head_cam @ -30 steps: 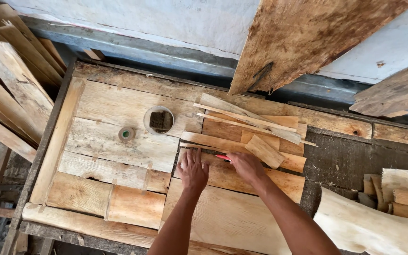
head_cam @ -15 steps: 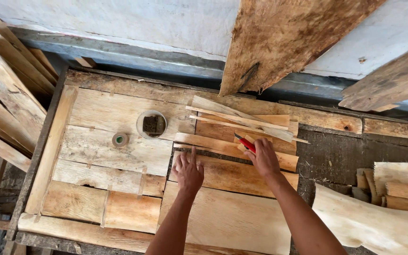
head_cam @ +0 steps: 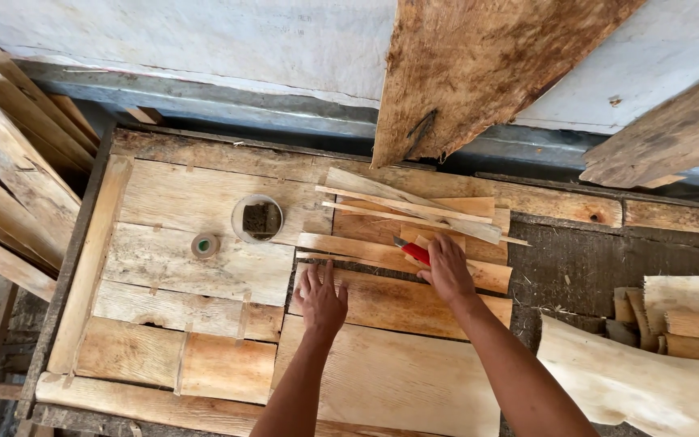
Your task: Measuring and cutting thin wood panels with a utility knife to fit them into a wooden frame.
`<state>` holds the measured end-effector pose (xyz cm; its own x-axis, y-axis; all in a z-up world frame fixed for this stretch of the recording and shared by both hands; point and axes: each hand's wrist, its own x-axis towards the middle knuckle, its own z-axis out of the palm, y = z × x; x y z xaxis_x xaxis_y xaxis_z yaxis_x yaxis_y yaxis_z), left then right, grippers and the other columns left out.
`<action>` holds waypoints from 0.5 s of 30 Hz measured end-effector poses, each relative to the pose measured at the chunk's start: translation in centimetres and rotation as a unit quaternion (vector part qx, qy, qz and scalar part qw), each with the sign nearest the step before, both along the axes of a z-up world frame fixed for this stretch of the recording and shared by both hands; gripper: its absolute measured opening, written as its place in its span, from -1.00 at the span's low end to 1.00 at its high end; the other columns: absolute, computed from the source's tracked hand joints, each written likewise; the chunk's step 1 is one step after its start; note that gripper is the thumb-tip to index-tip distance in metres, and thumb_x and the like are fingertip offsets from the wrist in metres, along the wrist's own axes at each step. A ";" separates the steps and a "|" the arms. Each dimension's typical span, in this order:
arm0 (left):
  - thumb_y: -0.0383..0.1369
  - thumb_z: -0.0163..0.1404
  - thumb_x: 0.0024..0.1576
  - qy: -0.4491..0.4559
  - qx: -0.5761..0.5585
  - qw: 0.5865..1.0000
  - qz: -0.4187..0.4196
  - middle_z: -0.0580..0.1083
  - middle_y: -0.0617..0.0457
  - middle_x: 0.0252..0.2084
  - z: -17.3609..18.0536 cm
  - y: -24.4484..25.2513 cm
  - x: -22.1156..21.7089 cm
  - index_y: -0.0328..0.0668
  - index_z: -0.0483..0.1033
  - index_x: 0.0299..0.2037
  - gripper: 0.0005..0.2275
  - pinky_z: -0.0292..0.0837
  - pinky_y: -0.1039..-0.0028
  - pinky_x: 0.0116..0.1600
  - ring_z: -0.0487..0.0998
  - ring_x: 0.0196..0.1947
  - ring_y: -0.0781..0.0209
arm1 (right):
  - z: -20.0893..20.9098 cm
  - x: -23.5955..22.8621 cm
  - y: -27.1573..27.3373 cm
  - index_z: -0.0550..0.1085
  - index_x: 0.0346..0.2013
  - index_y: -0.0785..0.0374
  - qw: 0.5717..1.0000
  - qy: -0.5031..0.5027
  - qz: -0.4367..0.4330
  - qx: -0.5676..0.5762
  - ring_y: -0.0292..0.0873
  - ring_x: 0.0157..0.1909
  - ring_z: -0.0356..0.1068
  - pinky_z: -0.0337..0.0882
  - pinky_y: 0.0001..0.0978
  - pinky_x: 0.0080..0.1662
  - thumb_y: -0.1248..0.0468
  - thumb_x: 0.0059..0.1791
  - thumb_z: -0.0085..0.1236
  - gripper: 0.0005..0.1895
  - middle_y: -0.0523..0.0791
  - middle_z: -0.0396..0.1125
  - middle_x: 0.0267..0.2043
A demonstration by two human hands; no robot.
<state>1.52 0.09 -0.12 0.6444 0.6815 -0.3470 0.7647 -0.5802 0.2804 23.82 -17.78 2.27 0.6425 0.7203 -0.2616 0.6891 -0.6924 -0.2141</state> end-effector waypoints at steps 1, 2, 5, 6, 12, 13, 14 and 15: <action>0.02 -0.20 0.28 0.001 0.000 1.000 0.000 0.02 -0.11 0.51 0.2 0.1 0.1 0.12 0.02 0.49 -0.42 -0.01 -0.18 0.39 -0.06 0.51 -0.11 | 0.1 0.0 0.2 0.22 0.23 0.39 1.000 0.001 0.000 0.000 0.08 0.50 0.01 0.05 -0.04 0.45 0.05 -0.20 0.46 -0.12 0.08 0.03 0.44; 0.02 -0.20 0.29 0.012 -0.010 1.000 -0.002 0.01 -0.11 0.52 0.4 0.2 0.2 0.11 0.02 0.50 -0.42 -0.01 -0.19 0.38 -0.07 0.51 -0.10 | 0.3 0.1 0.3 0.20 0.23 0.43 1.000 0.009 0.001 -0.002 0.10 0.50 -0.04 0.01 -0.03 0.45 0.05 -0.23 0.49 -0.06 0.11 -0.03 0.45; 0.01 -0.20 0.28 0.020 -0.017 1.000 -0.003 0.00 -0.10 0.52 0.7 0.2 0.3 0.12 0.01 0.50 -0.41 -0.01 -0.19 0.37 -0.08 0.52 -0.09 | 0.9 0.2 0.5 0.19 0.21 0.45 1.000 0.024 -0.001 -0.014 0.12 0.52 -0.10 -0.05 -0.03 0.46 0.06 -0.27 0.52 -0.03 0.14 -0.10 0.49; 0.01 -0.19 0.28 0.018 -0.015 1.000 -0.001 0.00 -0.09 0.52 0.8 0.2 0.3 0.12 0.02 0.50 -0.41 0.00 -0.17 0.38 -0.08 0.52 -0.08 | 1.2 0.2 0.6 0.21 0.19 0.43 0.999 0.032 -0.001 -0.023 0.12 0.53 -0.12 -0.07 -0.04 0.47 0.07 -0.27 0.53 -0.06 0.13 -0.13 0.51; 0.01 -0.19 0.28 0.022 -0.020 1.000 0.002 0.00 -0.06 0.53 1.0 0.2 0.3 0.12 0.02 0.50 -0.41 -0.01 -0.16 0.40 -0.08 0.53 -0.07 | 1.4 0.5 0.5 0.24 0.14 0.39 0.998 0.053 0.009 -0.028 0.11 0.55 -0.09 -0.02 -0.07 0.51 0.12 -0.16 0.45 -0.24 0.11 -0.07 0.51; 0.01 -0.19 0.28 0.023 -0.021 1.000 0.002 0.00 -0.06 0.53 1.0 0.2 0.2 0.12 0.02 0.50 -0.41 -0.01 -0.16 0.40 -0.08 0.53 -0.07 | 1.4 0.4 0.4 0.24 0.14 0.39 0.998 0.054 0.008 -0.028 0.11 0.55 -0.09 -0.02 -0.07 0.51 0.12 -0.16 0.45 -0.24 0.11 -0.07 0.51; 0.01 -0.20 0.28 0.022 -0.020 1.000 0.002 -0.01 -0.07 0.53 1.0 0.2 0.2 0.13 0.02 0.50 -0.41 -0.01 -0.17 0.40 -0.08 0.53 -0.08 | 1.5 0.4 0.3 0.25 0.13 0.38 0.998 0.047 0.025 -0.031 0.13 0.55 -0.12 -0.05 -0.03 0.50 0.12 -0.14 0.43 -0.27 0.14 -0.09 0.51; 0.02 -0.20 0.28 0.021 -0.020 1.000 0.002 -0.01 -0.08 0.53 1.0 0.2 0.3 0.14 0.01 0.50 -0.41 -0.02 -0.17 0.40 -0.09 0.53 -0.08 | 1.6 0.5 0.2 0.25 0.11 0.37 0.998 0.040 0.042 -0.035 0.14 0.55 -0.16 -0.07 0.00 0.49 0.11 -0.12 0.42 -0.31 0.16 -0.10 0.51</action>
